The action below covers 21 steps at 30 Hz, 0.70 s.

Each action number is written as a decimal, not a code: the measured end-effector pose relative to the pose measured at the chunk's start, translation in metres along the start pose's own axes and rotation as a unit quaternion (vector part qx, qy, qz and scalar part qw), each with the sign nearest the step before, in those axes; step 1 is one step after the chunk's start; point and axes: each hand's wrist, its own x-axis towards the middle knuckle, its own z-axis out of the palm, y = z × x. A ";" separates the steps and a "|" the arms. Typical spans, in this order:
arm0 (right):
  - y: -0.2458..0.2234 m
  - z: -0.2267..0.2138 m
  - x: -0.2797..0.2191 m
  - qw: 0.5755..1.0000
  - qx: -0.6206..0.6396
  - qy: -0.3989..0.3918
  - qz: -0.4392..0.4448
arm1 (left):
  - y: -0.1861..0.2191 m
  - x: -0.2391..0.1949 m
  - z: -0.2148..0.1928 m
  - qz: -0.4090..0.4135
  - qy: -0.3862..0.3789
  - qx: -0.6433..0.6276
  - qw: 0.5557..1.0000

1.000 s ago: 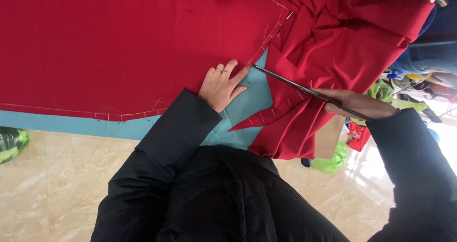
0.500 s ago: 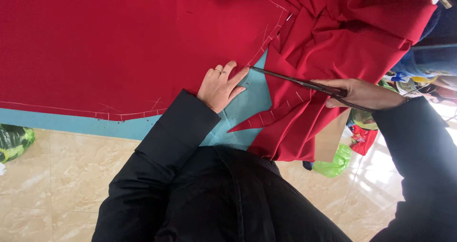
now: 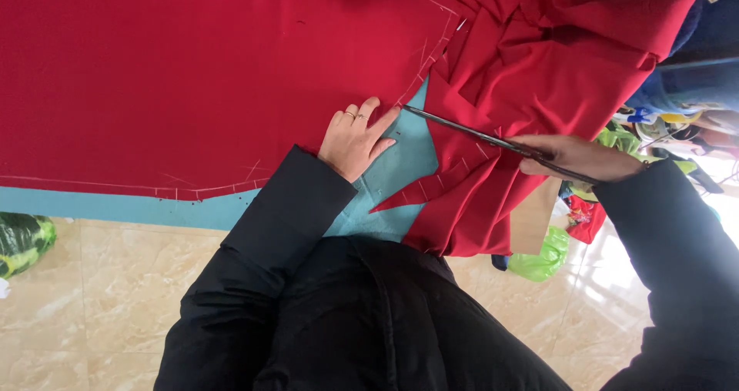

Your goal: Cutting a pattern out of red fabric using large scissors along chalk lines

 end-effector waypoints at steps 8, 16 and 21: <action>0.057 0.037 0.002 0.987 0.111 -0.116 -0.020 | -0.001 0.000 -0.001 -0.004 0.003 -0.009 1.000; 0.056 0.044 0.010 0.966 0.166 -0.130 -0.150 | 0.000 0.012 0.009 -0.009 0.155 0.012 0.988; -0.001 0.118 -0.022 0.927 0.345 -0.047 -0.137 | 0.001 0.007 0.048 -0.049 0.239 0.004 0.970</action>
